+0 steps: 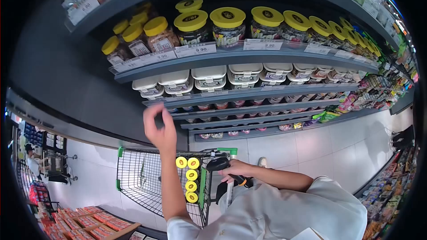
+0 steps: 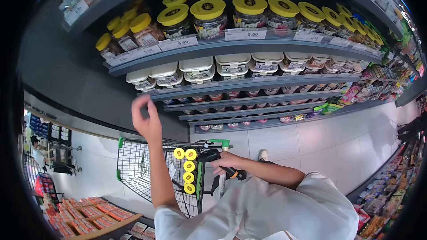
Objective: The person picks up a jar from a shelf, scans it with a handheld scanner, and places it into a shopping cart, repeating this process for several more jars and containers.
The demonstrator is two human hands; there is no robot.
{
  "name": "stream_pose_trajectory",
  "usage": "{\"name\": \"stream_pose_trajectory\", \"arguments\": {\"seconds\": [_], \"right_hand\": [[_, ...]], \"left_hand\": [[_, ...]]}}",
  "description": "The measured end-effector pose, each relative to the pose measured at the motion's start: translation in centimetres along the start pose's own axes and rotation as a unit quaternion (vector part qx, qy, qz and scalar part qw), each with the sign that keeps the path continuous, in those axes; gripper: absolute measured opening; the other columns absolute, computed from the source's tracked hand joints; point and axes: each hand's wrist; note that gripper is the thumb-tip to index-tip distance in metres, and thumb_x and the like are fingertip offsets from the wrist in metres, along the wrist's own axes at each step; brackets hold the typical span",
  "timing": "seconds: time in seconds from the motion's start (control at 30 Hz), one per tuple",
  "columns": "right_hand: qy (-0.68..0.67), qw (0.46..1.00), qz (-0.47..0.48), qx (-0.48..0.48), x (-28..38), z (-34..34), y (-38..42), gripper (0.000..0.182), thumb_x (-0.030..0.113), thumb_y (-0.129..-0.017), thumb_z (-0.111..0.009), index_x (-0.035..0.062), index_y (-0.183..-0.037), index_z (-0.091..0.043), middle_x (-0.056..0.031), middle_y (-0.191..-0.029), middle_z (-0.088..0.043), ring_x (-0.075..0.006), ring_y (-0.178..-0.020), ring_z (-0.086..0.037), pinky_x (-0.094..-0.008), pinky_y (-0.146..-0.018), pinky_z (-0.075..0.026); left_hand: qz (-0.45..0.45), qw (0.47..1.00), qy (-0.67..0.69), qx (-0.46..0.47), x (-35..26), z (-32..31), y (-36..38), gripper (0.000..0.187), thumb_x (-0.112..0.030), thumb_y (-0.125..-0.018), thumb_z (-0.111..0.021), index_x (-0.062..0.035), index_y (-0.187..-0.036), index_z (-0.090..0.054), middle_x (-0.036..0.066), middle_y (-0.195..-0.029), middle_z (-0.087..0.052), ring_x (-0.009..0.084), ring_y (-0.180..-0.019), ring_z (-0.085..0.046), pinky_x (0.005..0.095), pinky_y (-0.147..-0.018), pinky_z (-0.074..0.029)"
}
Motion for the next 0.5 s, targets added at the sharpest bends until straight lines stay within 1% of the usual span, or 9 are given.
{"name": "stream_pose_trajectory", "arguments": {"seconds": [0.03,0.1,0.17,0.27,0.37,0.4,0.5], "right_hand": [[-0.001,1.0,0.0,-0.002,0.2,-0.1,0.0,0.052,0.021,-0.092,-0.07,-0.0099,-0.131,-0.056,-0.0173,-0.119,-0.066,-0.0331,-0.103,-0.074,-0.0393,-0.08,-0.065],[-0.007,1.0,0.005,-0.002,-0.5,0.3,-1.4,0.051,0.02,-0.092,-0.07,-0.0102,-0.13,-0.056,-0.0183,-0.114,-0.067,-0.0324,-0.101,-0.074,-0.0396,-0.078,-0.065],[-0.012,1.0,0.012,0.004,-0.2,0.0,-1.3,0.05,0.02,-0.092,-0.07,-0.0106,-0.13,-0.056,-0.0182,-0.111,-0.068,-0.0314,-0.1,-0.074,-0.0389,-0.078,-0.065],[0.002,1.0,0.03,-0.005,0.4,-0.2,-0.9,0.049,0.019,-0.091,-0.07,-0.0116,-0.127,-0.058,-0.0183,-0.11,-0.069,-0.0297,-0.099,-0.075,-0.037,-0.078,-0.065],[0.007,0.999,0.042,-0.004,0.6,-0.2,-1.1,0.049,0.019,-0.089,-0.072,-0.0118,-0.125,-0.059,-0.019,-0.111,-0.07,-0.0276,-0.099,-0.075,-0.034,-0.081,-0.065],[0.015,0.999,0.051,0.001,0.4,0.1,-1.2,0.048,0.019,-0.09,-0.071,-0.011,-0.126,-0.059,-0.0181,-0.112,-0.07,-0.0277,-0.1,-0.075,-0.0338,-0.082,-0.064],[0.03,0.997,0.076,0.012,0.2,0.3,-1.4,0.044,0.018,-0.094,-0.07,-0.0093,-0.127,-0.06,-0.0166,-0.115,-0.069,-0.028,-0.103,-0.074,-0.0334,-0.087,-0.063]], "left_hand": [[-0.006,1.0,0.006,0.005,-2.0,-0.9,-2.8,0.019,0.001,-0.092,-0.066,-0.0001,-0.112,-0.065,0.01,-0.11,-0.069,0.0217,-0.101,-0.063,0.0326,-0.094,-0.049],[-0.049,0.999,0.001,-0.014,-5.1,-3.0,-8.0,0.029,-0.006,-0.092,-0.072,-0.0015,-0.12,-0.064,0.01,-0.115,-0.069,0.0218,-0.103,-0.064,0.0333,-0.094,-0.049],[-0.043,0.998,-0.009,-0.033,-6.4,-4.8,-12.5,0.044,-0.022,-0.091,-0.078,0.0023,-0.125,-0.061,0.014,-0.116,-0.069,0.0249,-0.105,-0.065,0.037,-0.096,-0.049],[-0.062,0.983,-0.165,-0.056,-6.0,-6.8,-16.7,0.059,-0.038,-0.086,-0.081,0.006,-0.12,-0.063,0.021,-0.117,-0.067,0.0363,-0.114,-0.062,0.0466,-0.098,-0.049],[0.042,0.963,-0.264,0.038,-7.5,-7.3,-18.6,0.072,-0.051,-0.08,-0.082,0.0091,-0.117,-0.063,0.027,-0.116,-0.066,0.0433,-0.115,-0.06,0.0517,-0.097,-0.049],[0.055,0.96,-0.271,0.044,-7.2,-7.7,-18.8,0.071,-0.05,-0.078,-0.083,0.0088,-0.113,-0.065,0.027,-0.114,-0.066,0.0443,-0.115,-0.06,0.0525,-0.094,-0.051],[0.045,0.956,-0.287,0.043,-6.3,-8.0,-18.9,0.066,-0.047,-0.078,-0.082,0.0095,-0.109,-0.068,0.027,-0.109,-0.068,0.0436,-0.113,-0.061,0.0521,-0.094,-0.05]]}}
Point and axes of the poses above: each hand's wrist, its own y-axis away from the middle knuckle, its own z-axis out of the back of the hand, x = y × z
